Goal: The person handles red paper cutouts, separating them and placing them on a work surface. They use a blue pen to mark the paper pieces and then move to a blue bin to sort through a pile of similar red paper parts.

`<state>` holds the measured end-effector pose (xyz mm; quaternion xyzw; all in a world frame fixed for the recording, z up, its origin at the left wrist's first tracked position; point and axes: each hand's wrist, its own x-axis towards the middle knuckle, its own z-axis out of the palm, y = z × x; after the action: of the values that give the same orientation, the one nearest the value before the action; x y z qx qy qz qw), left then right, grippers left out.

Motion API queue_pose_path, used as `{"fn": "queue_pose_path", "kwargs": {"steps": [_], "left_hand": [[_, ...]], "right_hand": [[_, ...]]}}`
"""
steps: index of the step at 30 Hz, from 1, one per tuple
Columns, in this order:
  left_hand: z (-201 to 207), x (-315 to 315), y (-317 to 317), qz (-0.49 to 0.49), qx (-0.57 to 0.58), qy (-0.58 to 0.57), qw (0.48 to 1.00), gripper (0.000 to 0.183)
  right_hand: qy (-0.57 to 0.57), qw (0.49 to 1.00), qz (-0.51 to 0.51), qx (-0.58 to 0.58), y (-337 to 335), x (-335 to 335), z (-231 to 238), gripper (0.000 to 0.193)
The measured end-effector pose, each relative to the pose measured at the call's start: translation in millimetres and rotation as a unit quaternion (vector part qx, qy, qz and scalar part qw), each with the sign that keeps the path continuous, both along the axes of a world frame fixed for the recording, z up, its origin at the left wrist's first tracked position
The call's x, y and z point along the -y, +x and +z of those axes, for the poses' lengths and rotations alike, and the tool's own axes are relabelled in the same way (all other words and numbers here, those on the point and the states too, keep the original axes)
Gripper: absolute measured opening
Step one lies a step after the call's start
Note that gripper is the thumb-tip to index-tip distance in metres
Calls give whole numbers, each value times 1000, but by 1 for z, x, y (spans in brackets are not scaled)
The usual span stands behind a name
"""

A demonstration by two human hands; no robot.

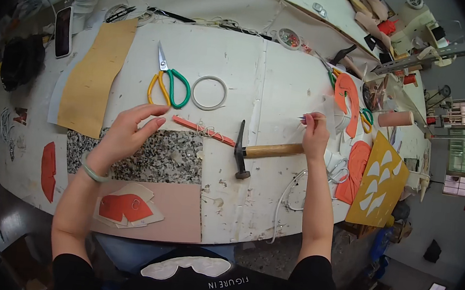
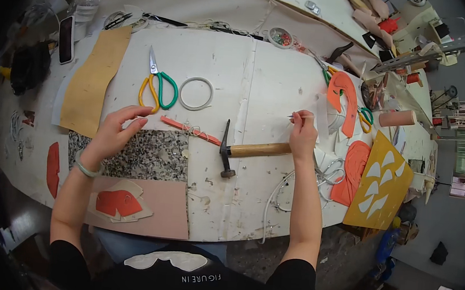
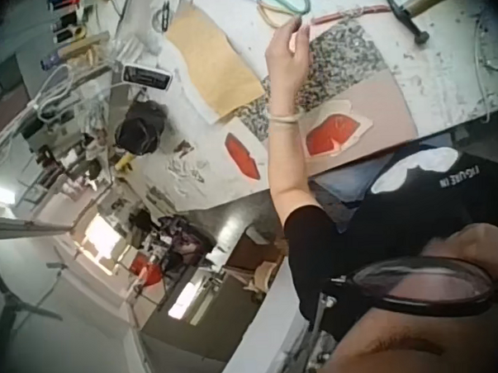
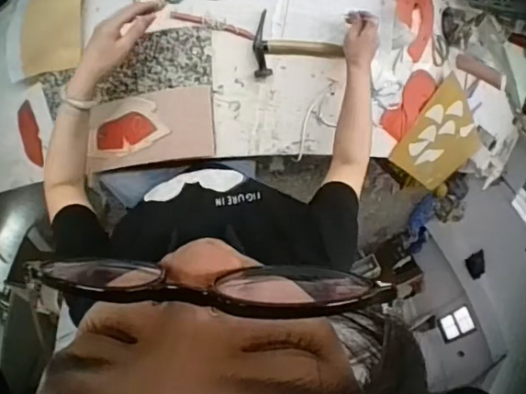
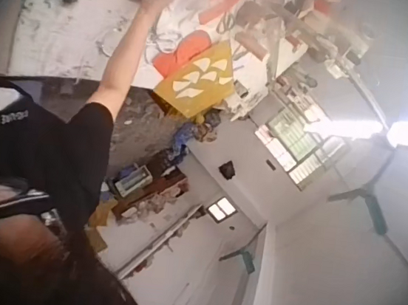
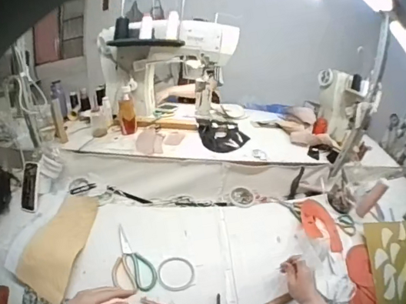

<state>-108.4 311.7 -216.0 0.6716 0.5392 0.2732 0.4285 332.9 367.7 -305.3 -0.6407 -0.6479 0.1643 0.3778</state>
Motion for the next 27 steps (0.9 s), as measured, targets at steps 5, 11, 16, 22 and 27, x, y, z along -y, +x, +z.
{"fn": "queue_pose_path", "kwargs": {"steps": [5,11,16,22,27], "left_hand": [[21,30,-38,-51,-57,109,991,28],[6,112,-87,-65,-104,187,975,31],[-37,186,-114,-59,-137,199,969,44],[-66,251,-106,46,-226,234,944,62],[-72,249,-106,49,-196,249,947,80]], "right_hand": [[2,1000,-9,10,8,-7,-2,15],[136,986,49,-78,-6,39,-6,19],[64,971,175,-147,-148,164,38,22],[55,944,319,63,-297,223,29,40],[22,947,307,91,-319,232,20,50]]}}
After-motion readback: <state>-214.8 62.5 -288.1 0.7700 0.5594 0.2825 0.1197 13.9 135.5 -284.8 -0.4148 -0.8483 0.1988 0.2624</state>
